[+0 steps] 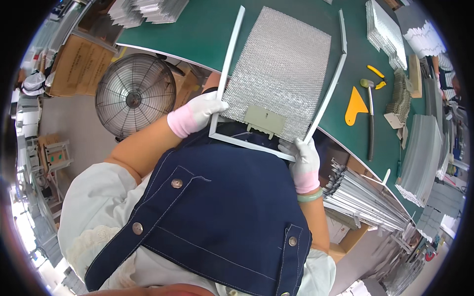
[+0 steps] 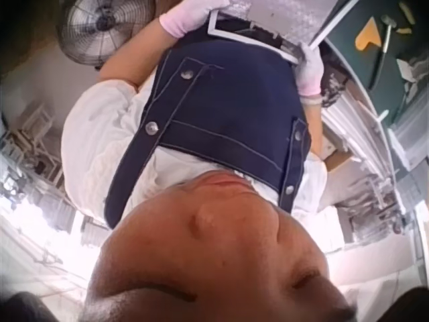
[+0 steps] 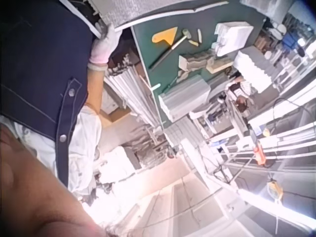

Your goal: The person assembles air filters by placing a mesh screen into a white frame, securing it with a metal strip, and using a handheld stapler to fasten the edges. The person repeats this process for multiple units, stacking the finished filters on the table.

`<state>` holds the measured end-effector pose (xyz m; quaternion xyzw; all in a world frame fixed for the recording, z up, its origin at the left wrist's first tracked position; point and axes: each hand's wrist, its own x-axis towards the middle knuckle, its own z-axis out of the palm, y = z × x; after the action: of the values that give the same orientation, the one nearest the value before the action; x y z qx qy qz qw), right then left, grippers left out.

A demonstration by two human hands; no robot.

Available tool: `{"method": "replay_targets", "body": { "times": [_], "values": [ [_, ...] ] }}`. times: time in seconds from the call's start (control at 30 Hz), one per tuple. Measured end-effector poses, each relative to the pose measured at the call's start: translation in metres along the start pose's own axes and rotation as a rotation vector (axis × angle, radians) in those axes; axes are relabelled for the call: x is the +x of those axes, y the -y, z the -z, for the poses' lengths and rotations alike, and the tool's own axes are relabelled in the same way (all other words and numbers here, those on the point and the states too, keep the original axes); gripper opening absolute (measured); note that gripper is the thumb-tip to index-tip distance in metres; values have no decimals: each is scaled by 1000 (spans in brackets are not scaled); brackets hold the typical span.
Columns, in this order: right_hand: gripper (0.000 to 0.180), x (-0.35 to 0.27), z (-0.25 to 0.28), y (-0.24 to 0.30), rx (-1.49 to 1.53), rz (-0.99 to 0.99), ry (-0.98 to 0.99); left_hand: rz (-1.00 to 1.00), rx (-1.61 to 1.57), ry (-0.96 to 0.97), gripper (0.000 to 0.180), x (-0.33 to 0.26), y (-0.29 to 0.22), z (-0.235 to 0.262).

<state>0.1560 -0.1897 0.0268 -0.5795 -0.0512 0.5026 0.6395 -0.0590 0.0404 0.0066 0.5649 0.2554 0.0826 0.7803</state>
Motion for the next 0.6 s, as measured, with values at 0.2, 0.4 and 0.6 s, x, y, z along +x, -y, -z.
{"method": "replay_targets", "body": {
  "times": [0.2, 0.4, 0.6],
  "values": [
    [23, 10, -4, -3, 143, 72, -3, -1, -566, -266, 36, 7, -5, -42],
    [19, 12, -16, 4, 271, 104, -119, 79, -435, -247, 35, 22, 6, -28],
    [26, 17, -10, 2, 369, 96, -6, 79, -560, -221, 33, 19, -9, -36]
  ]
}}
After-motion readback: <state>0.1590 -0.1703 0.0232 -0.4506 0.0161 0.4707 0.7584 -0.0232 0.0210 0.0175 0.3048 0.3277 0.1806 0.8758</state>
